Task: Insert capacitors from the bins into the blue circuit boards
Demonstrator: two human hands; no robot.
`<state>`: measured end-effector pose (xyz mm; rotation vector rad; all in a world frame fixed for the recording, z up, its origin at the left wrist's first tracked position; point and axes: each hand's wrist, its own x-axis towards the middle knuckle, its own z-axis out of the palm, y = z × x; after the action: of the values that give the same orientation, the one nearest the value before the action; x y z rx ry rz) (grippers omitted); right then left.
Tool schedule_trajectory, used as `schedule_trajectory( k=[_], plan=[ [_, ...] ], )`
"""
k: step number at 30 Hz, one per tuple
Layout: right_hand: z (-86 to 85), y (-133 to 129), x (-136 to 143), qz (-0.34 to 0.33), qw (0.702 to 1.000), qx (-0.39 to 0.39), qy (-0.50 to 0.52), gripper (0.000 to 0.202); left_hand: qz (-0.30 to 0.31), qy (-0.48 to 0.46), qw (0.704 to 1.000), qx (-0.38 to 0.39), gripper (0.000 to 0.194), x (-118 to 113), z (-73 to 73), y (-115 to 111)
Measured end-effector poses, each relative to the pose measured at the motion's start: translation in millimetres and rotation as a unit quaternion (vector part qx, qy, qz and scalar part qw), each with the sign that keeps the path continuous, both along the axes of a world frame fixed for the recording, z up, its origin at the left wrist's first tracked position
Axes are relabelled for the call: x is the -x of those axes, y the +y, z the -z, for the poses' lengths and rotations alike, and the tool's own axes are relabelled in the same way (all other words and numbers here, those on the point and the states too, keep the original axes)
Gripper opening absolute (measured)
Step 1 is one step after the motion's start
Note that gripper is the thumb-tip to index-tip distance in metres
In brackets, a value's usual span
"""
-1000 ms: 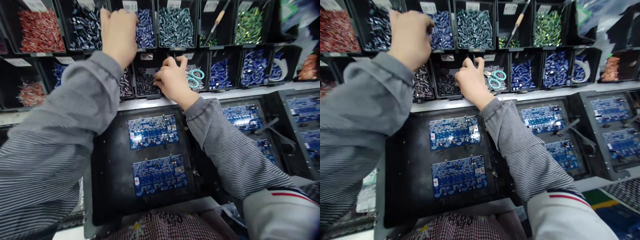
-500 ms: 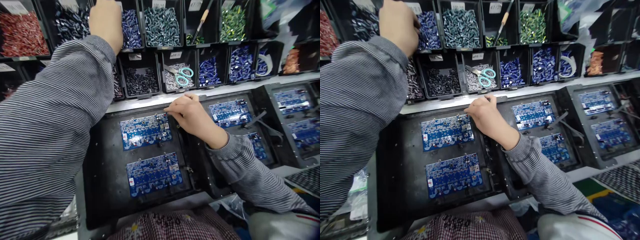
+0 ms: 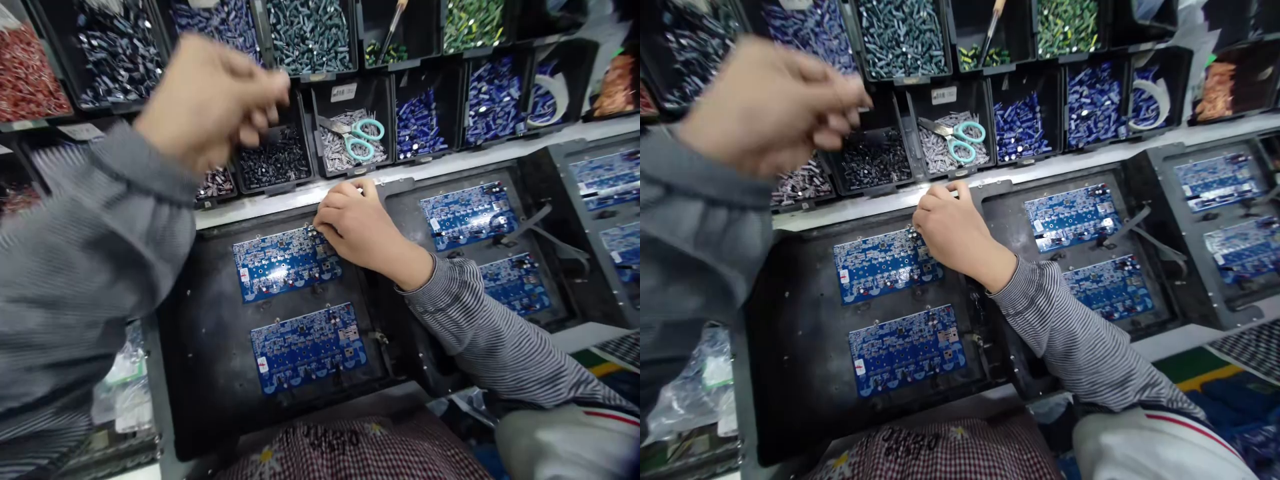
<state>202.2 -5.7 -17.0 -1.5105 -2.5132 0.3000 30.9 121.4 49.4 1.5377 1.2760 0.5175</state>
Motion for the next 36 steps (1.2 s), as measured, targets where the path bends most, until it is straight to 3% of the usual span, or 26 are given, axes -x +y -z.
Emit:
schedule_trajectory(
  k=[3, 5, 8, 11, 20, 27, 29, 32, 36],
  plan=[
    [0.0, 0, 0, -0.011, 1.000, 0.000, -0.004, 0.023, 0.021, -0.019, 0.990, 0.141, 0.034, 12, 20.2, -55],
    [0.6, 0, -1, -0.016, 1.000, 0.002, -0.001, 0.024, 0.024, -0.052, 0.970, 0.238, 0.028, 20, 33.5, -80],
    [2.6, 0, -1, -0.018, 1.000, -0.001, 0.013, 0.027, 0.008, -0.123, 0.941, 0.314, 0.011, 26, 46.9, -96],
    [3.2, 0, -2, -0.023, 0.999, -0.004, 0.025, 0.028, -0.006, -0.162, 0.924, 0.345, 0.012, 29, 53.4, -97],
    [-24.5, -8, 11, -0.011, 0.995, 0.021, 0.096, 0.019, 0.018, -0.211, 0.896, 0.391, 0.011, 30, 51.6, -101],
    [-7.6, 7, 6, 0.006, 1.000, 0.002, 0.015, 0.016, 0.028, -0.164, 0.938, 0.303, 0.007, 34, 53.7, -101],
    [-3.3, 7, 5, 0.006, 1.000, -0.007, 0.004, 0.017, 0.033, -0.145, 0.950, 0.274, 0.015, 36, 55.5, -100],
    [-2.9, 6, 6, 0.009, 1.000, -0.010, 0.002, 0.017, 0.031, -0.126, 0.963, 0.237, 0.024, 37, 55.5, -100],
    [-4.7, 5, 6, 0.008, 1.000, -0.012, 0.010, 0.017, 0.031, -0.118, 0.967, 0.224, 0.017, 37, 53.8, -100]
  ],
)
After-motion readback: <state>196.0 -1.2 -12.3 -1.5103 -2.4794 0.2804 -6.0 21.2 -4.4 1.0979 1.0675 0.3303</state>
